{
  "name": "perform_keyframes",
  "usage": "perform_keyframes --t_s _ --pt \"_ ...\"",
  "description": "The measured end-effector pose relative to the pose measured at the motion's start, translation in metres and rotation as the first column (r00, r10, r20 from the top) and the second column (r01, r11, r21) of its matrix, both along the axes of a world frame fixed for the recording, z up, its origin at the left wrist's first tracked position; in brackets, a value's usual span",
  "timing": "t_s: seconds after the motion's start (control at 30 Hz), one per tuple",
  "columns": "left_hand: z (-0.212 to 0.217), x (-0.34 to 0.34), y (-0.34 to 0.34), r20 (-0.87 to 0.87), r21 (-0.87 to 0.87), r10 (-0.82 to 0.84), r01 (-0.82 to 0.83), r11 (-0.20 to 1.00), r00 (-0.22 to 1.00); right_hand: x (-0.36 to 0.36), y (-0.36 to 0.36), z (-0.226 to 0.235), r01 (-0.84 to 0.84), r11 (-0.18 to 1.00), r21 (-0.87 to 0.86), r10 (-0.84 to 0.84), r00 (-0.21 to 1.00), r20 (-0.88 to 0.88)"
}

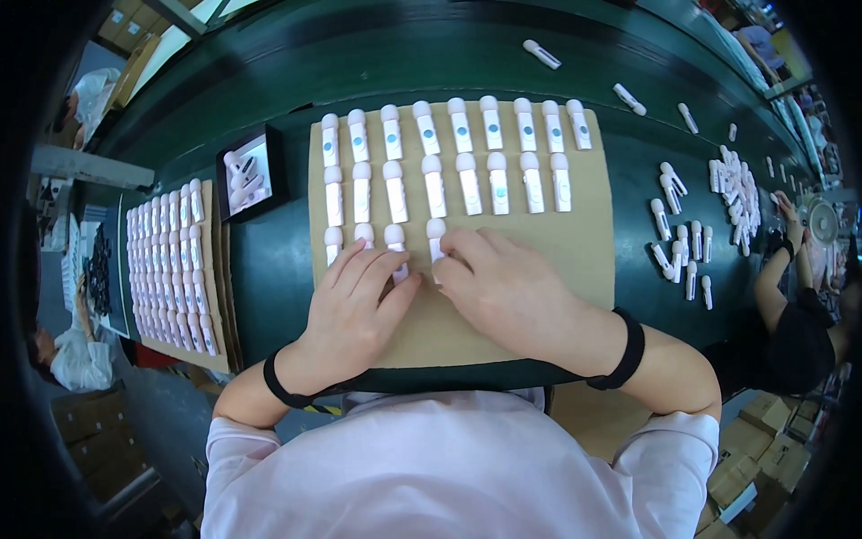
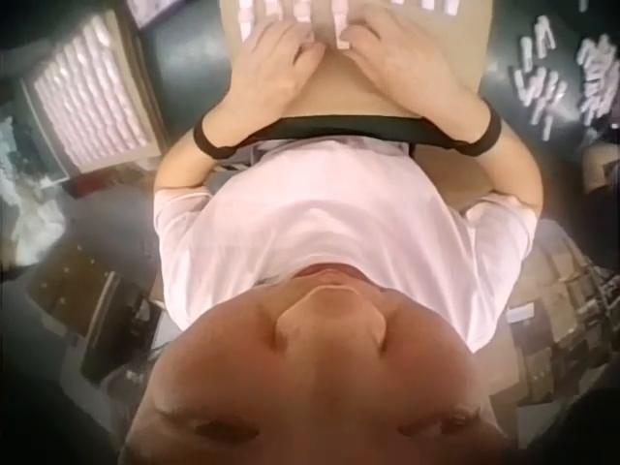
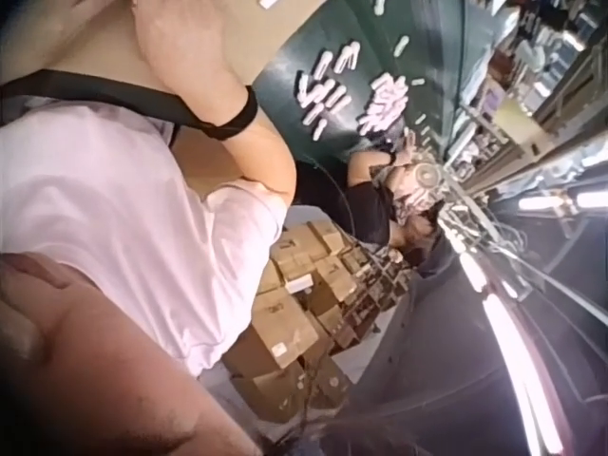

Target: The person picks up microphones from a cardboard sheet, turns them over to inspect them, and places them onto a conveyor belt. This process is repeated for several microphones, including some from a pile, before the person lifts and sets aside the empty cardboard sheet.

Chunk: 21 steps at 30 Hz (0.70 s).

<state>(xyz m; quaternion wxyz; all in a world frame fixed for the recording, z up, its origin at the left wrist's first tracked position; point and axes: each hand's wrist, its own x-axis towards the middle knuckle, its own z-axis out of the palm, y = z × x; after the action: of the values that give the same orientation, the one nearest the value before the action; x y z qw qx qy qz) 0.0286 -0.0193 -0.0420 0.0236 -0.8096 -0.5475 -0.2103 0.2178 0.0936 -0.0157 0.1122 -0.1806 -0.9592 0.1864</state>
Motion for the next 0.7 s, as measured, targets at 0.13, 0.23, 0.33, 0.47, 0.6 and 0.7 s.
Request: perform_keyframes --t_s 0.13,0.23,0.33,0.47,0.6,0.7 --pt "0.005 -0.001 -0.006 0.093 -0.025 0.004 -0.002 1.0 0.996 0.015 0.034 0.027 0.094 0.995 -0.017 -0.094 0.995 -0.018" --pt "0.019 -0.008 -0.012 0.231 -0.111 -0.009 0.035 0.993 0.973 0.028 0.081 0.038 0.228 0.972 -0.06 -0.23 0.973 -0.028" --pt "0.035 -0.021 -0.018 0.293 -0.146 0.03 0.013 0.989 0.956 0.032 0.146 0.041 0.401 0.916 0.017 -0.4 0.911 0.098" --pt "0.045 -0.04 -0.023 0.39 -0.141 0.155 -0.107 0.984 0.908 0.03 0.239 0.015 0.443 0.893 0.082 -0.45 0.883 0.135" --pt "0.046 -0.046 -0.033 0.472 -0.14 0.337 -0.308 0.941 0.814 -0.001 0.293 -0.009 0.321 0.935 0.153 -0.351 0.901 0.257" --pt "0.045 -0.046 -0.041 0.498 -0.146 0.422 -0.406 0.902 0.758 -0.028 0.306 -0.024 0.316 0.945 0.083 -0.325 0.886 0.33"
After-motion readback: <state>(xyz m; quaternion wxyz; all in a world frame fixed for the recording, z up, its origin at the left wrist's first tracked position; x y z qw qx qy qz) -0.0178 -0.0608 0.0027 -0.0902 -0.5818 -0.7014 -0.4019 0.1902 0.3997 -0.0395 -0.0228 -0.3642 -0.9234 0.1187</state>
